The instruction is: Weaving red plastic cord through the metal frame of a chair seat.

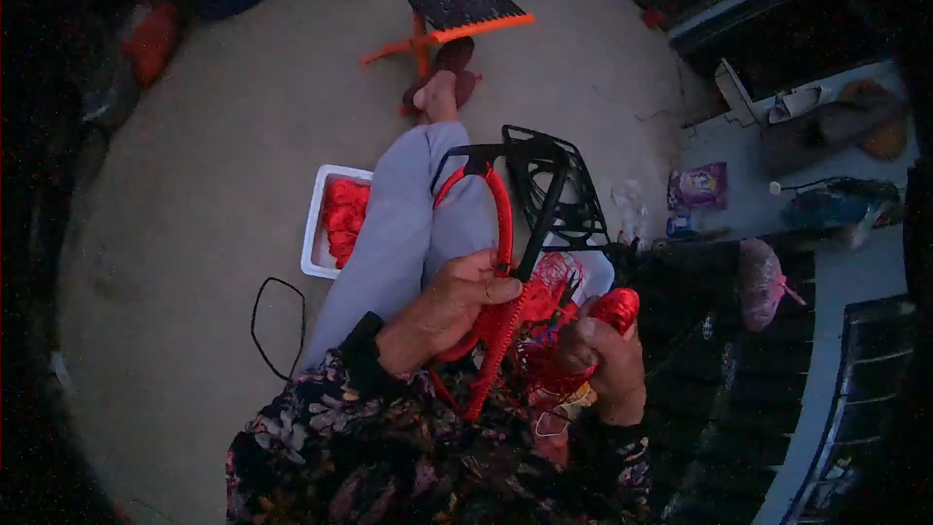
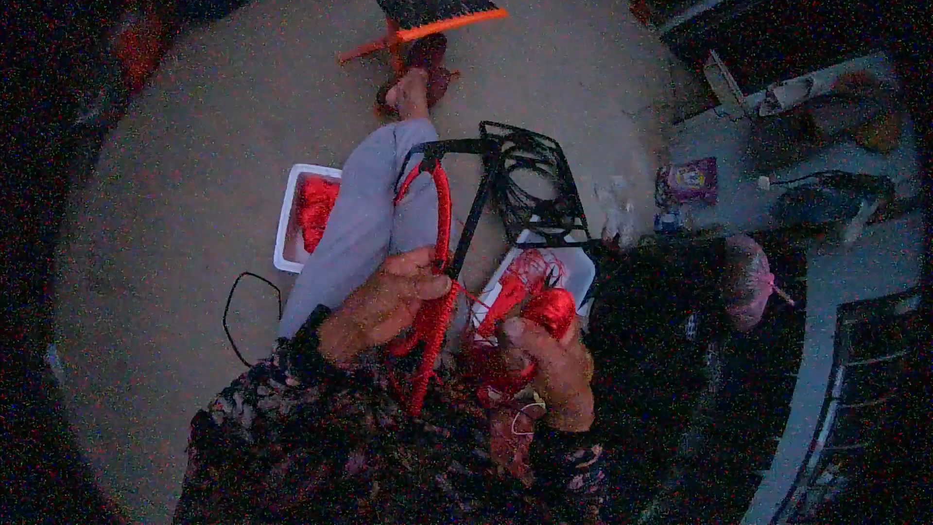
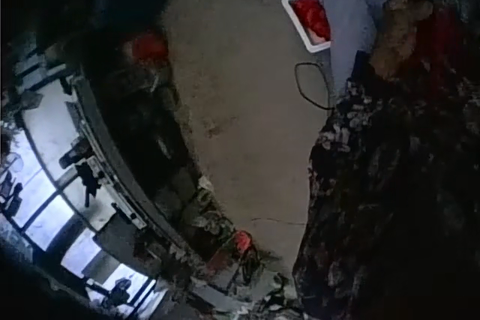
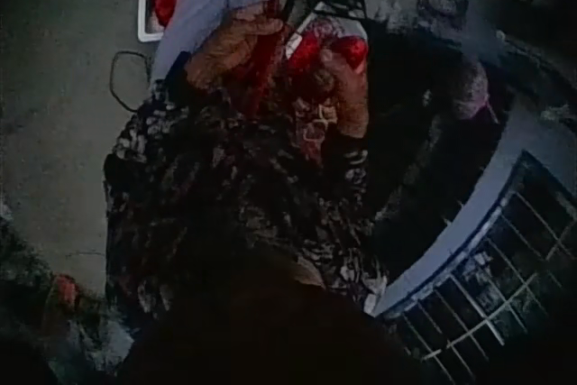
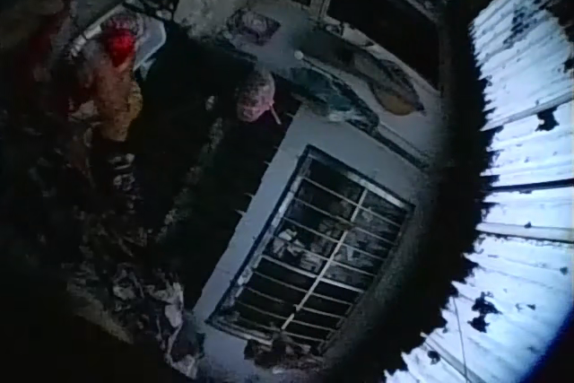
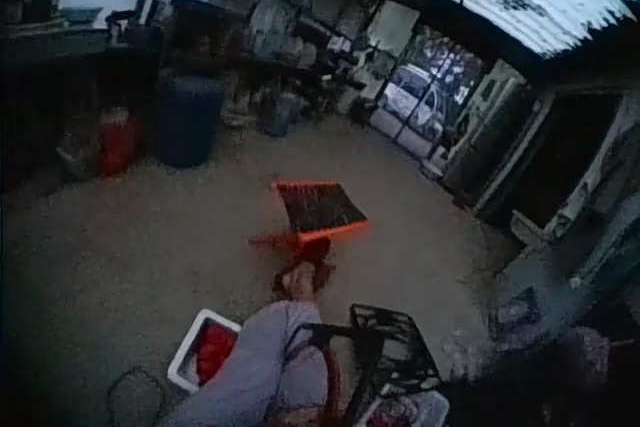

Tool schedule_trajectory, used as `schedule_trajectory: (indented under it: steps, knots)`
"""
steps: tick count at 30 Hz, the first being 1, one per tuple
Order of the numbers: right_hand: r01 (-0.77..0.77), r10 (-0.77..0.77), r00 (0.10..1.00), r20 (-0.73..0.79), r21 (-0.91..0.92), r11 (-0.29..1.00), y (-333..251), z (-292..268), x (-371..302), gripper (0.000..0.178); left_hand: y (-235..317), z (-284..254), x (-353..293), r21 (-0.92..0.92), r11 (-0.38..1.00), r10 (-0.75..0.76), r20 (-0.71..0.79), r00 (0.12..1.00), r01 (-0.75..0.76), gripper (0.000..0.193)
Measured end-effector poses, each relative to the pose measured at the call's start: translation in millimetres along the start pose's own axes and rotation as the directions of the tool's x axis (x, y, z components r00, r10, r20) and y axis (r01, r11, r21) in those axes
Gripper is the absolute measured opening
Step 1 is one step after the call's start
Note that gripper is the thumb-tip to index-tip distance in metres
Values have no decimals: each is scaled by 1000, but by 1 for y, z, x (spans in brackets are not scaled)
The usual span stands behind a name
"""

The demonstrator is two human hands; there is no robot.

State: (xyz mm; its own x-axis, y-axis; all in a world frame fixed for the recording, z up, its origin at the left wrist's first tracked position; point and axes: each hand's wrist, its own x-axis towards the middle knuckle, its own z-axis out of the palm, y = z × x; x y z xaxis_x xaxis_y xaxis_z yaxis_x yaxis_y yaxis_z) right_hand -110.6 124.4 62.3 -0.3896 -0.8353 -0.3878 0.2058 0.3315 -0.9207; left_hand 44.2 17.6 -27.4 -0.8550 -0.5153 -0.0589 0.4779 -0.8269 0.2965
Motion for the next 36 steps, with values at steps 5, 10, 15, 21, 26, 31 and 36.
schedule_trajectory:
  steps: [5,10,15,21,26,31,36]
  knots:
    - [-113,115,990,83,-29,993,-9,-5,-5,18,2,4,-2,-17,1000,26,18,1000,-26,40]
    - [-180,187,958,216,-53,982,-23,22,-8,18,-5,3,-1,13,1000,23,-5,1000,-23,45]
    - [-179,176,951,253,-8,984,-18,10,0,23,3,12,-6,332,943,94,-241,966,-9,49]
    - [-14,85,966,243,-278,961,-47,4,1,24,19,49,-19,954,-134,605,294,740,-269,48]
    - [241,-25,895,445,-437,867,-71,-6,13,24,16,50,-5,890,-308,569,455,685,-336,24]
    - [215,-121,969,217,-487,847,-68,-24,32,20,23,51,-5,952,89,671,160,724,-292,12]
    - [209,-163,978,132,-667,715,-44,-35,46,24,26,43,0,647,719,556,-314,770,-255,22]
